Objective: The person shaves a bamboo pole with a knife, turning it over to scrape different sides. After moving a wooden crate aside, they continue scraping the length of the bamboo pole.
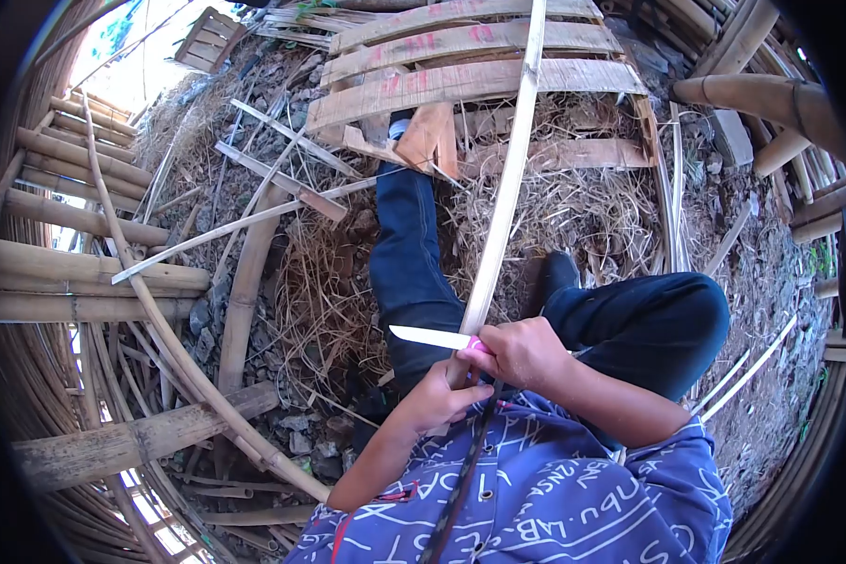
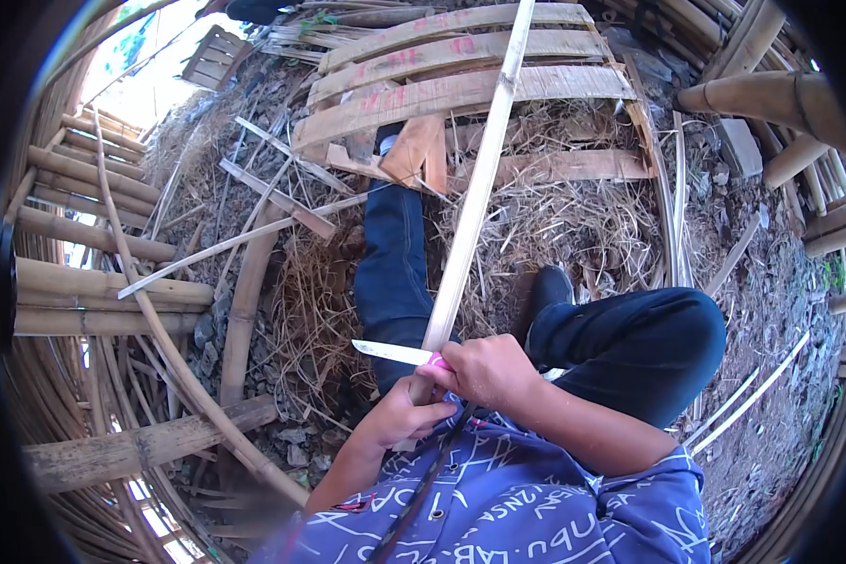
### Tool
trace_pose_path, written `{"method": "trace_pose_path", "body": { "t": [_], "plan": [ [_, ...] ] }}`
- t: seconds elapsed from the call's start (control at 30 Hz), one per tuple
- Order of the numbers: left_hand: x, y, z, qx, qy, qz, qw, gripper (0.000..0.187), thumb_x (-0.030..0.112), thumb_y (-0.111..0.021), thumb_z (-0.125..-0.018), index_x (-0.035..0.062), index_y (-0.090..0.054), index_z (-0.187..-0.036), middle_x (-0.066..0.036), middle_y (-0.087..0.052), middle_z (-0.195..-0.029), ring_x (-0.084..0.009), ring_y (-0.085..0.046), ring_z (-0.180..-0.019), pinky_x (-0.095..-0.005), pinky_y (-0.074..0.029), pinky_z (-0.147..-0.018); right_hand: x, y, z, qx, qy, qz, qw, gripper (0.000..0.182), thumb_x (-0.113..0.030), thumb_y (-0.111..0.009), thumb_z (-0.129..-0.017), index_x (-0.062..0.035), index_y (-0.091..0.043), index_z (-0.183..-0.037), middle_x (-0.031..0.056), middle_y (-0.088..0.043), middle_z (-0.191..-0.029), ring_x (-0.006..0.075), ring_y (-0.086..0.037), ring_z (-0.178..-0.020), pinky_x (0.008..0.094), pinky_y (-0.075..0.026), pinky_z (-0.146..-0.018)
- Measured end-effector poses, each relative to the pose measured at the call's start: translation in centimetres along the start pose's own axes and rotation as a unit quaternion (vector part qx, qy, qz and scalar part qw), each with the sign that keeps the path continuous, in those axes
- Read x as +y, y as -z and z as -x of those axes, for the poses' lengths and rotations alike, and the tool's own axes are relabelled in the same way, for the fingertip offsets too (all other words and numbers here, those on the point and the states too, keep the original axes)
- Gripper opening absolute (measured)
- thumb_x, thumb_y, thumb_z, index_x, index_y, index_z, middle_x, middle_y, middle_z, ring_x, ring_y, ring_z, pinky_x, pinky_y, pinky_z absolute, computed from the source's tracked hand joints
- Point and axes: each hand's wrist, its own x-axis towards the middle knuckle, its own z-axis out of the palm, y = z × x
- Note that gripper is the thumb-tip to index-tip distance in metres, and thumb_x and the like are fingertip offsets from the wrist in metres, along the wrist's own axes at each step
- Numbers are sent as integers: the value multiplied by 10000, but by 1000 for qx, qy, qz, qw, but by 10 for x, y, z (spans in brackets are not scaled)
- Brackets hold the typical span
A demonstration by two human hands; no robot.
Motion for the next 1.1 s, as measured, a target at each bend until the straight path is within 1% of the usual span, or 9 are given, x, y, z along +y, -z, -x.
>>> {"method": "trace_pose_path", "body": {
  "t": [0.07,0.2,0.27,0.43,0.53,0.67,0.8,0.9,1.1],
  "plan": [
    [-3,-5,-2,39,-110,-112,987,244,118,-728,-778,77,-495,-835,58,-427,-648,-38,-394,-551,-227,-331,-479,1,2,0,-12,-7,24,1000,452,-466,-556,-879,-83,-589,-641,116,-596,-539,298,-610,-481,401,-473,-439],
    [-12,-2,-1,66,-92,-140,984,270,81,-733,-754,82,-465,-783,58,-420,-651,-40,-387,-592,-230,-346,-523,21,6,-11,29,-27,44,998,445,-482,-540,-883,-106,-605,-654,115,-594,-543,309,-607,-487,416,-471,-440],
    [-14,-3,-1,35,-75,-79,993,289,6,-690,-791,98,-416,-800,38,-440,-589,-39,-414,-426,-219,-306,-374,41,19,-26,81,-52,89,991,445,-472,-556,-879,-100,-603,-639,124,-582,-533,319,-600,-487,422,-470,-445],
    [-9,-4,1,22,-77,-73,994,299,-7,-678,-797,107,-402,-798,49,-420,-577,-32,-389,-417,-216,-281,-363,83,46,-57,114,-138,88,980,484,-476,-523,-901,-72,-626,-655,163,-595,-578,350,-622,-578,445,-493,-525],
    [0,-2,5,6,-24,-17,1000,294,-8,-668,-806,112,-400,-814,64,-391,-573,-16,-341,-414,-204,-244,-364,97,56,-70,125,-191,63,972,507,-480,-493,-917,-51,-648,-696,186,-604,-615,368,-629,-633,453,-497,-567],
    [-3,14,2,-129,36,162,978,271,57,-655,-845,119,-391,-863,71,-363,-583,-10,-287,-413,-198,-204,-372,78,48,-59,117,-215,-22,969,474,-434,-500,-925,-42,-662,-712,200,-587,-606,385,-611,-599,457,-478,-549],
    [-8,18,-7,-211,31,269,939,247,107,-633,-888,129,-393,-832,74,-333,-557,-23,-282,-403,-205,-204,-374,35,20,-24,66,-72,-45,994,425,-411,-548,-895,-72,-643,-656,172,-574,-556,349,-604,-530,438,-485,-512],
    [2,9,-7,-134,32,170,976,264,83,-637,-878,139,-386,-820,73,-337,-564,-19,-278,-407,-205,-202,-377,10,12,-3,-35,-62,-25,997,382,-362,-607,-868,-56,-595,-640,159,-575,-560,350,-591,-524,434,-472,-489],
    [-1,6,-7,-147,28,167,974,318,6,-639,-845,156,-362,-797,71,-353,-598,-17,-266,-423,-206,-194,-384,27,13,-3,7,-37,14,999,432,-414,-617,-849,-61,-540,-614,129,-566,-542,324,-585,-501,415,-456,-464]
  ]
}}
